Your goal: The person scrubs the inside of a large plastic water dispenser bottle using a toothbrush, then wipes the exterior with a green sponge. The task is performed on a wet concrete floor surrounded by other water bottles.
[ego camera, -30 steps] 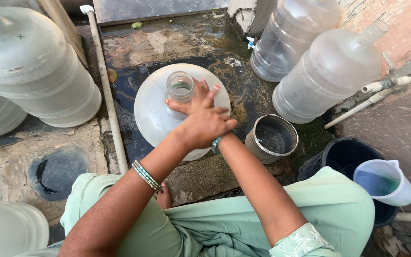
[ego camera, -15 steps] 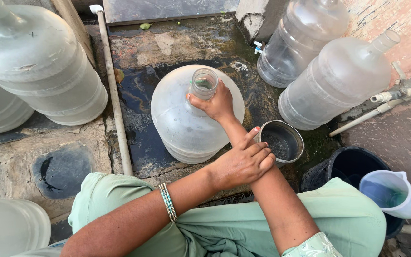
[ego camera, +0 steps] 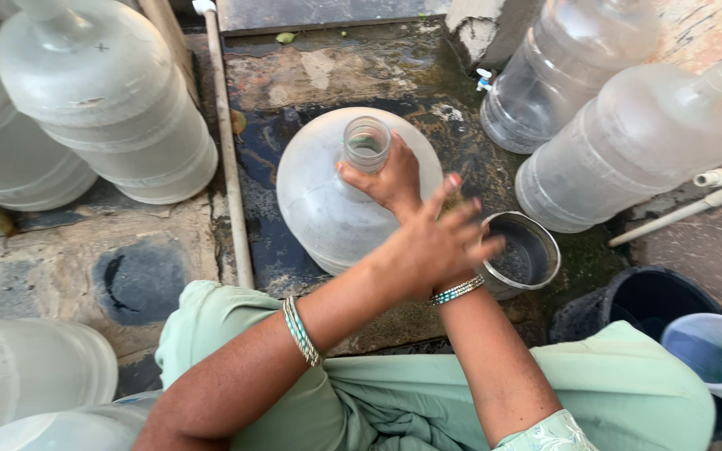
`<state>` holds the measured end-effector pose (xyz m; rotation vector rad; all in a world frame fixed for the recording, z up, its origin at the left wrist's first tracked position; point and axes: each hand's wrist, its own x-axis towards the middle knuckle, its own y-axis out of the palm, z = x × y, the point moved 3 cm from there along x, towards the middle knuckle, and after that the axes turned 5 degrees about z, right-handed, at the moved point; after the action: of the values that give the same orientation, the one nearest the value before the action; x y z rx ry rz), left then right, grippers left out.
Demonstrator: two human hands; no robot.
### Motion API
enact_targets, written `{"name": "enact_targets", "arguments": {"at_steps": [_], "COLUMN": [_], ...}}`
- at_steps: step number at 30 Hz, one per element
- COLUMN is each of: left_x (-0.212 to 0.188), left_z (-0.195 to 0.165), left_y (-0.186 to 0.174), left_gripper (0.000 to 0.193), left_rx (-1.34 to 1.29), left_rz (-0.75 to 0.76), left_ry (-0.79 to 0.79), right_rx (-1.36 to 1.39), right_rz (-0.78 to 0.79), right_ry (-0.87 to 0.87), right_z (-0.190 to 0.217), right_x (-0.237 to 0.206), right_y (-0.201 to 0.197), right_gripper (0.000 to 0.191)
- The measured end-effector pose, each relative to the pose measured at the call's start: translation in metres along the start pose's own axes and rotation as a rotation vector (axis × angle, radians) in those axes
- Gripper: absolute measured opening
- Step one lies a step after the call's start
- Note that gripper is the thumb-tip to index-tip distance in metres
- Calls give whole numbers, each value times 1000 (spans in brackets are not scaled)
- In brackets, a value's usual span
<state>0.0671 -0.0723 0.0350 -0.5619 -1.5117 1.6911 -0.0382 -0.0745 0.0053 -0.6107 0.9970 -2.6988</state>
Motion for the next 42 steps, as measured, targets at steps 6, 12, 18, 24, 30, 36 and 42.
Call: {"name": "enact_targets", "arguments": {"at_steps": [6,12,18,24,30,36,42], "left_x": [-18,-27,-51,-66,-67,-63,-77], "left_z": [105,138,156,168,159,148,166], "left_y": [-9,-3,9,14,-5,-9,0], "left_gripper": [126,69,31,19,13,35,27], "left_rx": [-273,-361,-239,-375,-498,-323,-409], "left_rz": [-271,-87,-454,-398,-329,-204,-350], "left_ry": [-382,-950,-880,-683,-382,-794,-691], "right_rx": [-338,-69,-372,-589,32,-226,-631], "right_rz": [-142,130,-85,2,-73,-93,98], "right_ry": [-511,23,-438,-731,-158,-169,-301], "right_z": [4,-39,-31,-54,-93,-55,12], "right_x": [-31,-27,-97,-92,-62,-71,-95], "right_y": [-6,36,45,43,-2,10,34], "right_gripper": [64,81,89,71,75,85,103]}}
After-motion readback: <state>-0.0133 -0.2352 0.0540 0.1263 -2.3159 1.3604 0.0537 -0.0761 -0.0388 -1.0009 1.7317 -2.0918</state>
